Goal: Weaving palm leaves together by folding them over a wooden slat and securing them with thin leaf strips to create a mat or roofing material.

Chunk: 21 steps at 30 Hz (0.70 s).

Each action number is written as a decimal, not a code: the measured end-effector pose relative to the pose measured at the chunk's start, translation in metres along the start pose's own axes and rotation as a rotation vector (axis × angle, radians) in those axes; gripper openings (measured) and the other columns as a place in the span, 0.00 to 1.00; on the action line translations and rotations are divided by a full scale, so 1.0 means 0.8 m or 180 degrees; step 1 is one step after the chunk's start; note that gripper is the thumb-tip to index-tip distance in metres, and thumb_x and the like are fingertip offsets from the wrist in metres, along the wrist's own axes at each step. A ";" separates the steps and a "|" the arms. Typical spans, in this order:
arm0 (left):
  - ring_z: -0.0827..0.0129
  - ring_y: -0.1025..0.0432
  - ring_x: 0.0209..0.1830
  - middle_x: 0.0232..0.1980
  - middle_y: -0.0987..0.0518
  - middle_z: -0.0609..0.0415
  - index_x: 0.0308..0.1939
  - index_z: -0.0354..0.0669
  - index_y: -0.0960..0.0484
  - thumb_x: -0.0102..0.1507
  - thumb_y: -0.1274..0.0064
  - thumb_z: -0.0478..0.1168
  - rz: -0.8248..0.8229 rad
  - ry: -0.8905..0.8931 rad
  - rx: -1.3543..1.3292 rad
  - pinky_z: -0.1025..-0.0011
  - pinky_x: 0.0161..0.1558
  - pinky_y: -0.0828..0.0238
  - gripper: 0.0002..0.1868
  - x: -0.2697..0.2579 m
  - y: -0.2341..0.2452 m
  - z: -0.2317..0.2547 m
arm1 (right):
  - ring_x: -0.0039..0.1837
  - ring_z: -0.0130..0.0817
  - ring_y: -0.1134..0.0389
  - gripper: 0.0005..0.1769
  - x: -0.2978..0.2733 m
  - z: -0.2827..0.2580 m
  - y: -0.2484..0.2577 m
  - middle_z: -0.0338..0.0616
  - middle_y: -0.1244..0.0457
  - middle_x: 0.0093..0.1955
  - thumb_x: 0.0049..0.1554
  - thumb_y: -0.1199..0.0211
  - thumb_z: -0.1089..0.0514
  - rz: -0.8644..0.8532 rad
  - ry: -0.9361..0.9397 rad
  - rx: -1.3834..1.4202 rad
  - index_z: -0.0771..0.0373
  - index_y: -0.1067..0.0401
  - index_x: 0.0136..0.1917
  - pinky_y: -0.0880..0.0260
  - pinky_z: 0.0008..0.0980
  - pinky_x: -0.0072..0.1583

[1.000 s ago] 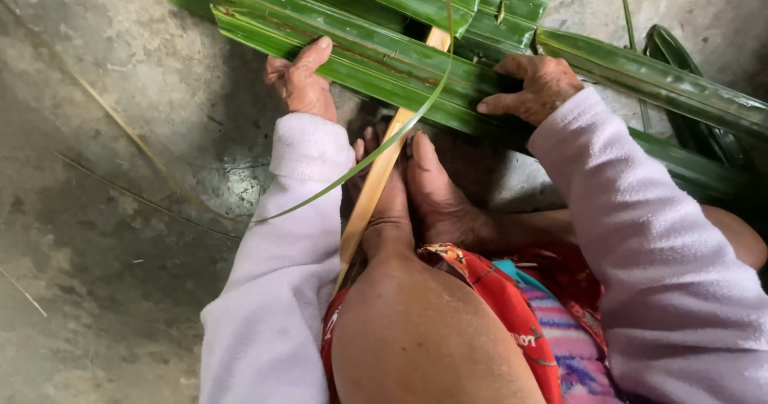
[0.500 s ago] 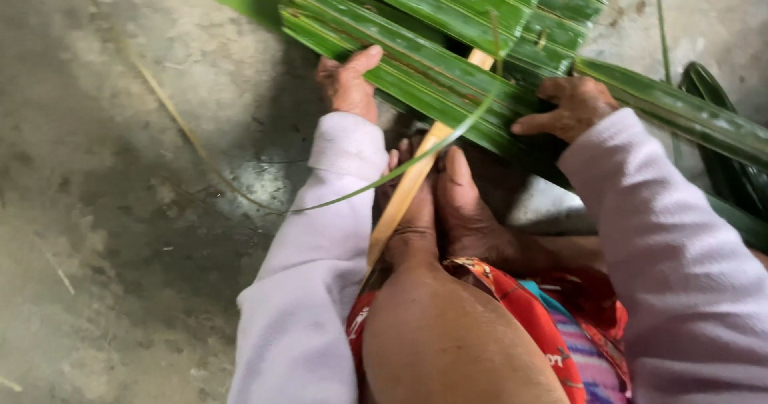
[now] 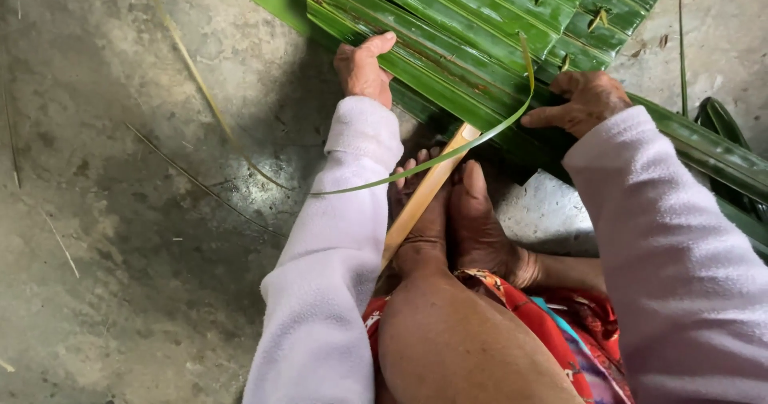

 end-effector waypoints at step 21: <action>0.47 0.25 0.39 0.45 0.22 0.36 0.40 0.27 0.24 0.60 0.44 0.33 -0.0977 0.0702 -0.0863 0.52 0.39 0.24 0.10 -0.069 -0.018 -0.012 | 0.68 0.50 0.34 0.48 0.037 0.017 -0.017 0.56 0.36 0.68 0.41 0.18 0.53 -0.0023 0.0103 -0.0180 0.68 0.32 0.71 0.35 0.47 0.68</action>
Point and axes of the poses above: each hand's wrist, its own x-axis towards the middle knuckle, its own y-axis out of the back of the hand, z = x × y, the point moved 5 cm from there along x, towards the middle knuckle
